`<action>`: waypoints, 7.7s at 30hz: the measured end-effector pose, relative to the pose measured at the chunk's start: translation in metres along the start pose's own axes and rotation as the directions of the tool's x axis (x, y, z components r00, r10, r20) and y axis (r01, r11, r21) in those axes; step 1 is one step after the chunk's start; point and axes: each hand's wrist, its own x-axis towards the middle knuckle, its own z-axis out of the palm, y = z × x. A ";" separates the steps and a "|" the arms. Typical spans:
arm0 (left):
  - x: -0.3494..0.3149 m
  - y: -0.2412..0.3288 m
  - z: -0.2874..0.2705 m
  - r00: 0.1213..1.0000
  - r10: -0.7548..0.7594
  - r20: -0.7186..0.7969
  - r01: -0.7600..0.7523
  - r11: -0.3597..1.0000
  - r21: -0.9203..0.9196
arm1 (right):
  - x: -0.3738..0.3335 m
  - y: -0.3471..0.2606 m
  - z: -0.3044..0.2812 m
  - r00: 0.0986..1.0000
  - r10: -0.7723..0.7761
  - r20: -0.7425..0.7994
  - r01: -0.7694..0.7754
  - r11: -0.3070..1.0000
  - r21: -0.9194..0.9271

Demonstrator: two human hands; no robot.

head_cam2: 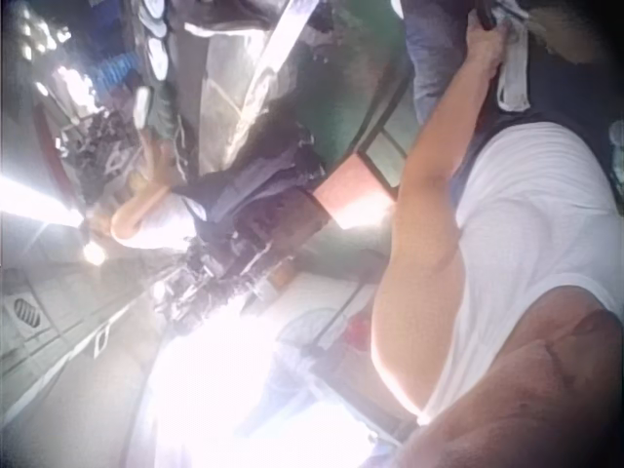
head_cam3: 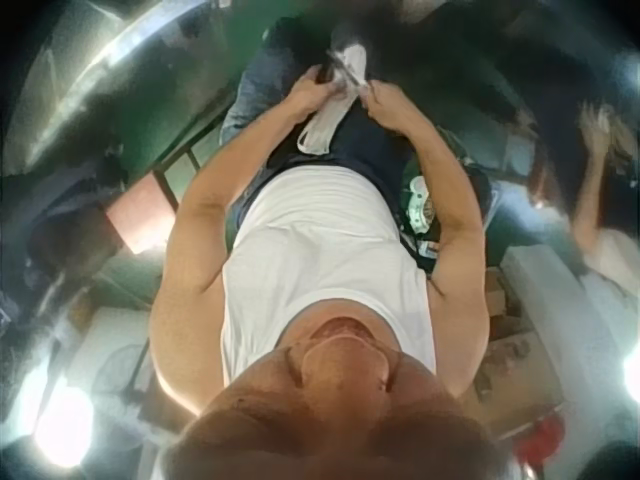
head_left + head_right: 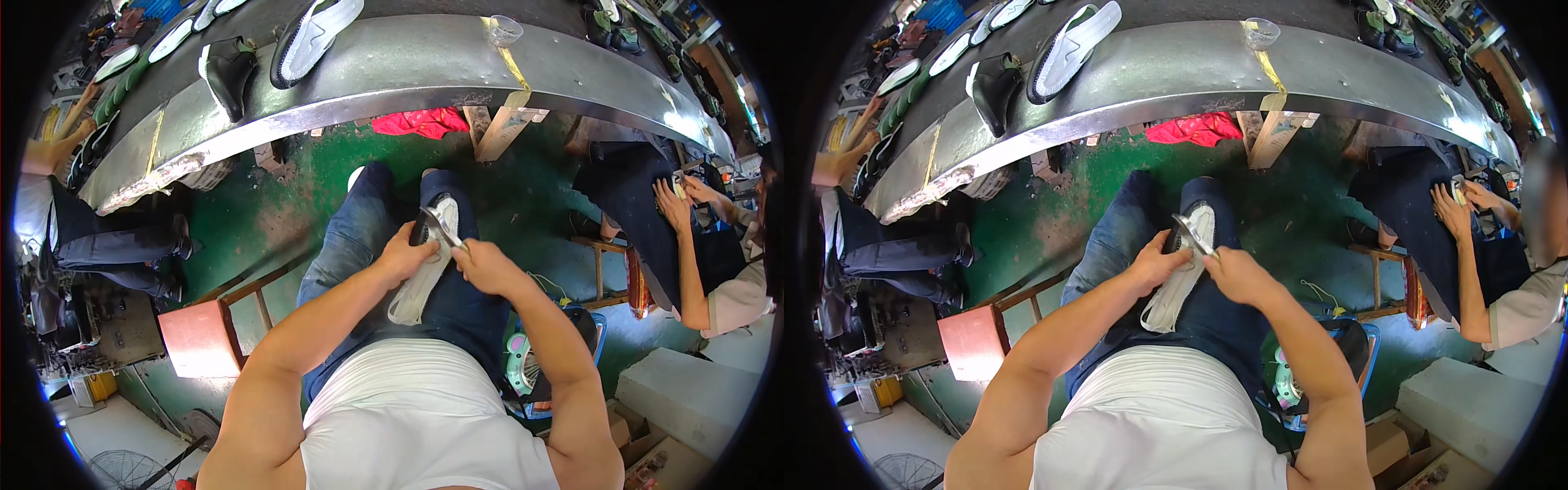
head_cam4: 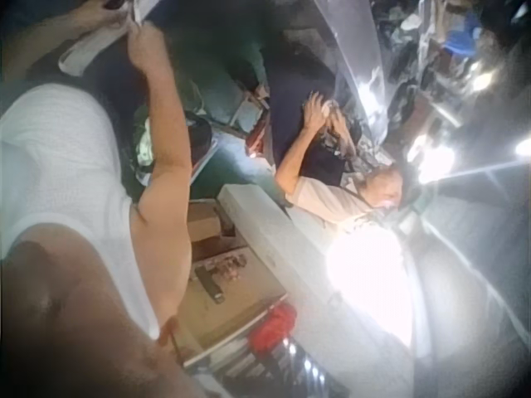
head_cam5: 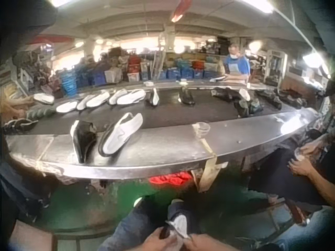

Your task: The recorder uses a scraping tool to clean or level the bottom of a shoe during assembly.

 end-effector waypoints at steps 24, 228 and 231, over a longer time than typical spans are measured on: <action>-0.022 -0.044 -0.032 0.857 0.159 0.489 -0.021 0.961 -0.275 | -0.084 0.001 0.025 0.963 0.038 0.265 0.016 0.980 -0.197; -0.021 -0.023 -0.153 0.729 0.660 -0.183 -0.684 0.715 -0.146 | 0.038 -0.114 0.032 0.928 -0.372 0.032 0.370 0.908 -0.195; -0.035 -0.012 -0.153 0.893 0.448 -0.048 -0.402 0.744 -0.534 | 0.024 -0.129 0.023 0.958 -0.278 0.074 0.286 0.893 -0.348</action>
